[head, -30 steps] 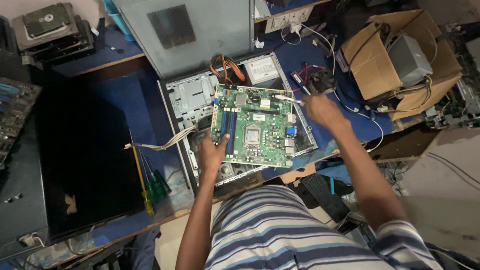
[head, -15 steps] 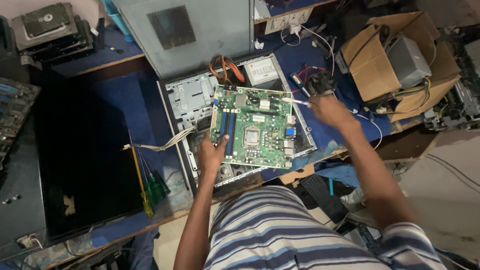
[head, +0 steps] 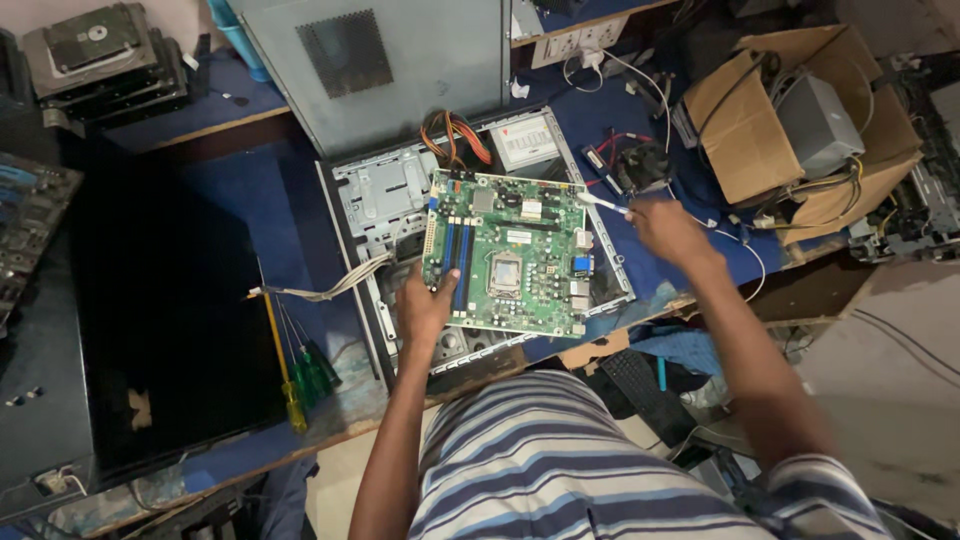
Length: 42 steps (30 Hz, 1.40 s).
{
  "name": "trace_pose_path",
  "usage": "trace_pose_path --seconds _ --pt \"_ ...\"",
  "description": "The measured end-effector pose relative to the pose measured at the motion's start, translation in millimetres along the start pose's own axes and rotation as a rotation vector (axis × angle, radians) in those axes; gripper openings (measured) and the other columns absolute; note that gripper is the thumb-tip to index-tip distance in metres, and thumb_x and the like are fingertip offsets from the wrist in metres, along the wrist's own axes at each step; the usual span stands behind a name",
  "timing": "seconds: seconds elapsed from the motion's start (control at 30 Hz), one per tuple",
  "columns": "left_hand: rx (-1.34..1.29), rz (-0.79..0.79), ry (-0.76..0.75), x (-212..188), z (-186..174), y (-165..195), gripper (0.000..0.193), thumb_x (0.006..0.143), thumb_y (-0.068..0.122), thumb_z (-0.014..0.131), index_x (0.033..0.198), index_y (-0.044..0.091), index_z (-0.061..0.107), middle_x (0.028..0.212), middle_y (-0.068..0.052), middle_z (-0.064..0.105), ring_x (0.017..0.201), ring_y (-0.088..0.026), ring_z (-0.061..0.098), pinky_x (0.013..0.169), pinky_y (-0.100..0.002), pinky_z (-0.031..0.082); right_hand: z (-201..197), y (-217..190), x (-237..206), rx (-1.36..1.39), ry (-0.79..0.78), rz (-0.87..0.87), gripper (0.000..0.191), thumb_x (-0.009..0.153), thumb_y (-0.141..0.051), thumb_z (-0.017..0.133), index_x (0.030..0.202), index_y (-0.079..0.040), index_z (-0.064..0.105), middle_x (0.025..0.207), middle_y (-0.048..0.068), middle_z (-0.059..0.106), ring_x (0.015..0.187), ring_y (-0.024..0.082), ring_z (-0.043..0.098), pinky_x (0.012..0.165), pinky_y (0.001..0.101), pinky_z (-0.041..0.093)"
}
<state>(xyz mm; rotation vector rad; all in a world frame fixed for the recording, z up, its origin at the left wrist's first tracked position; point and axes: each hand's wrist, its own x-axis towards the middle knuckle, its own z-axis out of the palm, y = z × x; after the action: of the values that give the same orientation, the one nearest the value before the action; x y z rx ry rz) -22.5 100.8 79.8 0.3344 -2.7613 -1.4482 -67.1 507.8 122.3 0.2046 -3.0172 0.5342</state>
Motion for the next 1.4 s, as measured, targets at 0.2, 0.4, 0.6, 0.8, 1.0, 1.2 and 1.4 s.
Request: trace_pose_path --seconds 0.2,0.4,0.6,0.8,1.0,1.2,1.4 --pt "0.027 -0.012 -0.021 -4 -1 4 0.046 0.084 0.036 0.081 0.119 0.010 0.068 0.103 -0.018 0.077 0.097 -0.039 0.073 0.082 -0.049 0.056 -1 -14 15 -0.091 -0.028 0.216 0.023 0.097 -0.021 0.061 0.109 -0.005 0.072 0.106 0.030 0.068 0.098 0.050 0.065 0.083 0.0568 0.052" --pt "0.052 -0.044 -0.017 -7 -3 5 0.048 0.084 0.039 0.080 0.121 0.011 0.067 0.103 -0.018 0.076 0.097 -0.040 0.072 0.082 -0.051 0.055 2 -6 -14 -0.004 -0.055 0.075 0.022 0.102 -0.019 0.056 0.108 -0.004 0.070 0.100 0.029 0.069 0.093 0.050 0.066 0.080 0.0558 0.053" --pt "0.095 -0.012 0.000 -6 0 2 0.051 0.083 0.043 0.080 0.121 0.011 0.066 0.104 -0.019 0.076 0.099 -0.043 0.071 0.082 -0.053 0.055 10 -12 -16 -0.025 0.027 -0.004 0.021 0.099 -0.019 0.059 0.101 -0.001 0.069 0.097 0.028 0.069 0.089 0.049 0.066 0.078 0.0558 0.053" --pt "0.044 0.030 0.001 -6 1 2 0.050 0.085 0.041 0.080 0.123 0.011 0.066 0.102 -0.019 0.076 0.098 -0.042 0.072 0.083 -0.051 0.056 4 -31 5 -0.056 0.076 0.070 0.020 0.099 -0.018 0.057 0.099 -0.003 0.071 0.100 0.028 0.070 0.093 0.049 0.066 0.081 0.0565 0.053" --pt "0.076 0.004 -0.002 -6 -1 6 0.049 0.083 0.039 0.080 0.121 0.012 0.067 0.103 -0.018 0.077 0.097 -0.041 0.072 0.082 -0.052 0.055 -3 -40 1 -0.070 0.025 0.168 0.021 0.098 -0.021 0.057 0.101 -0.005 0.072 0.103 0.026 0.070 0.094 0.050 0.067 0.081 0.0577 0.053" --pt "0.030 0.021 0.013 -5 0 4 0.049 0.084 0.037 0.081 0.122 0.010 0.066 0.103 -0.019 0.076 0.097 -0.041 0.072 0.081 -0.051 0.056 -1 -37 3 -0.084 0.033 0.180 0.023 0.098 -0.023 0.058 0.100 -0.005 0.072 0.100 0.026 0.070 0.093 0.049 0.067 0.080 0.0591 0.053" --pt "0.053 0.023 0.004 -2 1 3 0.051 0.085 0.040 0.081 0.122 0.009 0.065 0.102 -0.020 0.076 0.096 -0.041 0.073 0.081 -0.051 0.057 9 -31 12 -0.038 -0.006 0.214 0.023 0.100 -0.023 0.058 0.103 -0.006 0.073 0.100 0.029 0.070 0.094 0.051 0.066 0.082 0.0580 0.053"
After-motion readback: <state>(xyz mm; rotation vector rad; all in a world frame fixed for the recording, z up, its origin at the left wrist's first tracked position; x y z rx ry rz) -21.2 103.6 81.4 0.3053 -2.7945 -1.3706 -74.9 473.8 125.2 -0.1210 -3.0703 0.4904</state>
